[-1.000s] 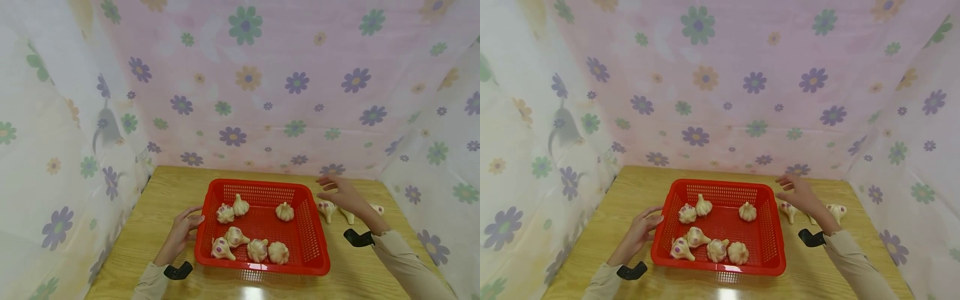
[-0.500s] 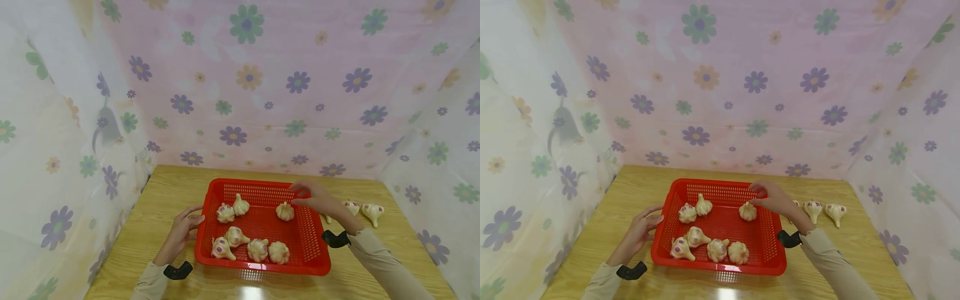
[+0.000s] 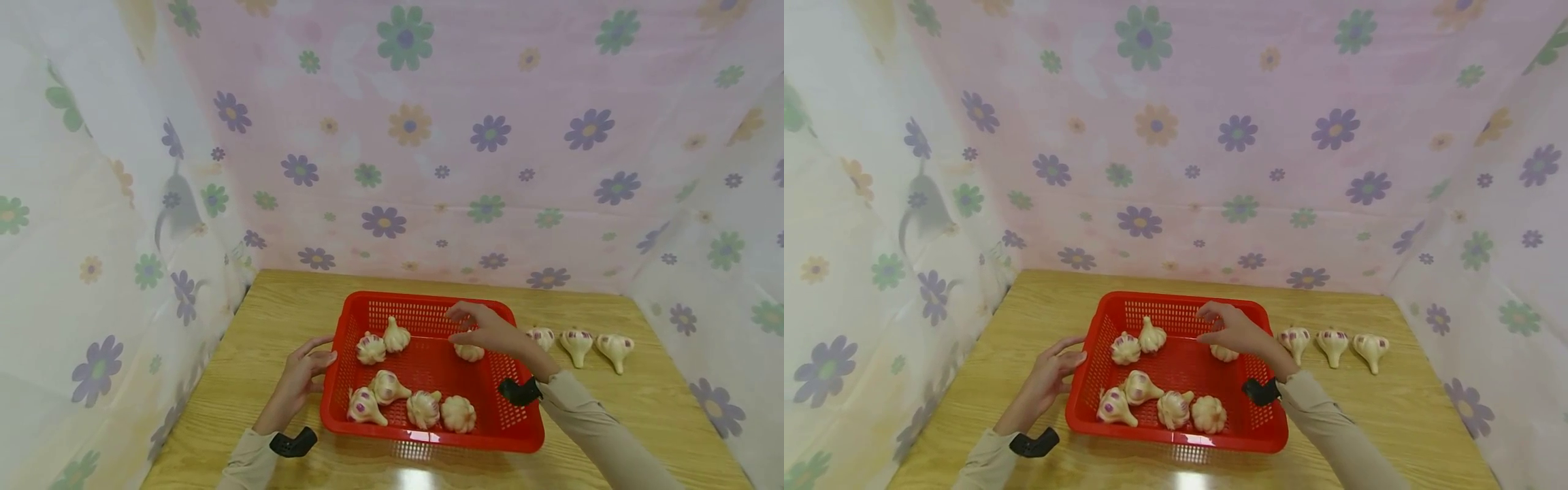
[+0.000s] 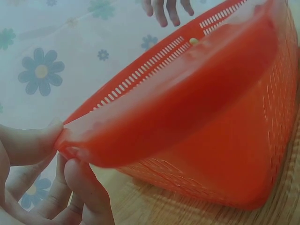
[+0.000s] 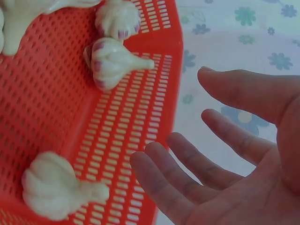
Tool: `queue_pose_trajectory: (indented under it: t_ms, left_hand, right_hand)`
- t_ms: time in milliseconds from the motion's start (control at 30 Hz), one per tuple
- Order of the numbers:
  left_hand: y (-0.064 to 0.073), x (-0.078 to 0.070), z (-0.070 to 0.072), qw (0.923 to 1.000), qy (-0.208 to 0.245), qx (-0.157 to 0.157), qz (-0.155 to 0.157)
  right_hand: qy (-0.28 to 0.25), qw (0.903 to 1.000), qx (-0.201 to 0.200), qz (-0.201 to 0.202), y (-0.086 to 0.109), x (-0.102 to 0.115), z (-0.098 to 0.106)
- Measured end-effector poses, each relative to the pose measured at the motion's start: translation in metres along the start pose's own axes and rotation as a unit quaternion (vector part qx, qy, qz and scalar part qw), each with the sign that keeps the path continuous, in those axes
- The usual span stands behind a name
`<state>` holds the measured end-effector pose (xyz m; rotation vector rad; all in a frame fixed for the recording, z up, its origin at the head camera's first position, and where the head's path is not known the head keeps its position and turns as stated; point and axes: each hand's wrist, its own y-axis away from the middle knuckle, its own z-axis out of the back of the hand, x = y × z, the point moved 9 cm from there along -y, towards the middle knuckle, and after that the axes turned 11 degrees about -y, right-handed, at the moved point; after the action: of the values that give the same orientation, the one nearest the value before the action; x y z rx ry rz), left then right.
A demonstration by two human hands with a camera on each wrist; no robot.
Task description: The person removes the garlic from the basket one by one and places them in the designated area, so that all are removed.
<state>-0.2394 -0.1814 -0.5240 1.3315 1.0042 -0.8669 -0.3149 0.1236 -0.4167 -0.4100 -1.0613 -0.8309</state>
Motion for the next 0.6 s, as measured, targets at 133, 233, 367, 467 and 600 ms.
queue_pose_trajectory:
  t_ms: [133,233,367,467,600]
  left_hand:
    - [-0.001,0.001,0.001,1.0,-0.004,-0.003,0.006]
    - [-0.001,0.001,0.001,0.9999,-0.003,-0.003,0.009]
    - [0.0,0.001,0.001,1.0,0.0,-0.003,0.008]
    - [0.0,0.0,0.0,1.0,-0.002,-0.003,0.006]
    - [-0.001,0.0,0.0,1.0,-0.004,-0.002,0.004]
  right_hand:
    - [-0.01,0.9998,0.014,0.003,-0.006,0.002,-0.012]
    - [-0.02,0.9994,0.028,0.006,-0.01,0.004,-0.022]
    - [-0.033,0.9986,0.042,0.006,-0.017,0.006,-0.035]
    - [-0.039,0.9979,0.053,0.0,-0.021,0.005,-0.046]
    - [-0.038,0.9964,0.075,-0.014,-0.028,0.002,-0.063]
